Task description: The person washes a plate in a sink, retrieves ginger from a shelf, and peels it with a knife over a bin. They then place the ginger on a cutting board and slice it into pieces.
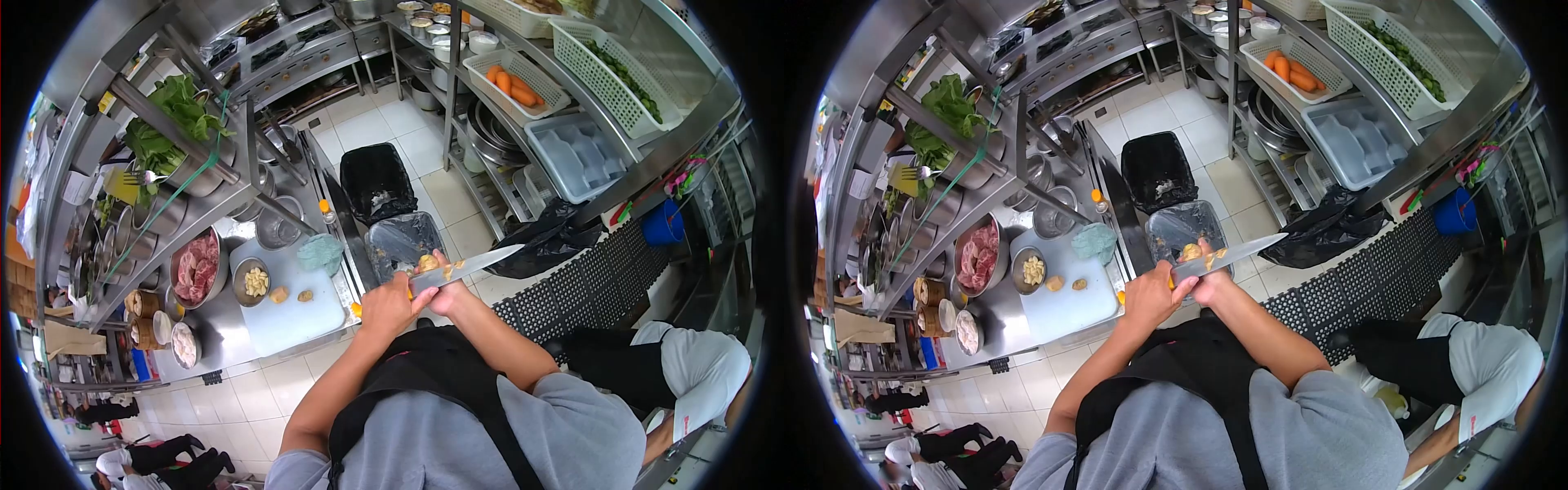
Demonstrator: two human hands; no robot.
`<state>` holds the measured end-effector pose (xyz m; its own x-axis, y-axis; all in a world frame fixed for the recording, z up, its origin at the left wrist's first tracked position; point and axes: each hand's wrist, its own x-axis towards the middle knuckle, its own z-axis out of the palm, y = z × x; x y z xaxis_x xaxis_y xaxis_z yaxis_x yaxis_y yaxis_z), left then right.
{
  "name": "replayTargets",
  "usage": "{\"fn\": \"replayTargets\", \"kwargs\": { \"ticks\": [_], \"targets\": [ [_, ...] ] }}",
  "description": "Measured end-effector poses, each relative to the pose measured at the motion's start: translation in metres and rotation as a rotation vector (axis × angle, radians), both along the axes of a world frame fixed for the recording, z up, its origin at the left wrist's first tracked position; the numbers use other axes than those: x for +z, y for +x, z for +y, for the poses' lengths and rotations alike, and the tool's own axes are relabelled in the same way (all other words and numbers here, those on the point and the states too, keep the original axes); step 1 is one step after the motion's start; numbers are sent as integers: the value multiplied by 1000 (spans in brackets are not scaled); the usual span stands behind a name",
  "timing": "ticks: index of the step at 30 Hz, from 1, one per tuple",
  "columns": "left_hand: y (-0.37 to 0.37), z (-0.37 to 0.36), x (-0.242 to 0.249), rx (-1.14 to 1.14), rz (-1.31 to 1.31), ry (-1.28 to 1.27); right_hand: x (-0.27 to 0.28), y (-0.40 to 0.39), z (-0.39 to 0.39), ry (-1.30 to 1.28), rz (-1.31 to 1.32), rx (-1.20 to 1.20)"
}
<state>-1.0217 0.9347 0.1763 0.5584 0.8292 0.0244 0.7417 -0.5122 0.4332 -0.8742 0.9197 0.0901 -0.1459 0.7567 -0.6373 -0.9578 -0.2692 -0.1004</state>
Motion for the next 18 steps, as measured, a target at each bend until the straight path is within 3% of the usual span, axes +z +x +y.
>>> {"fn": "replayTargets", "kwargs": {
  "ticks": [8, 10, 13, 18],
  "targets": [
    [0, 6, -6, -16, 50, 27, 14, -5, 1, -131, -134, -97],
    [-6, 11, -9, -8, 62, 10, 0, 5, 0, -35, -193, -50],
    [-11, 14, -11, 8, 82, -38, 23, 7, -6, 93, -172, 16],
    [-22, 20, -23, 62, 134, -128, 19, 15, -8, 123, -184, -56]
  ]
}}
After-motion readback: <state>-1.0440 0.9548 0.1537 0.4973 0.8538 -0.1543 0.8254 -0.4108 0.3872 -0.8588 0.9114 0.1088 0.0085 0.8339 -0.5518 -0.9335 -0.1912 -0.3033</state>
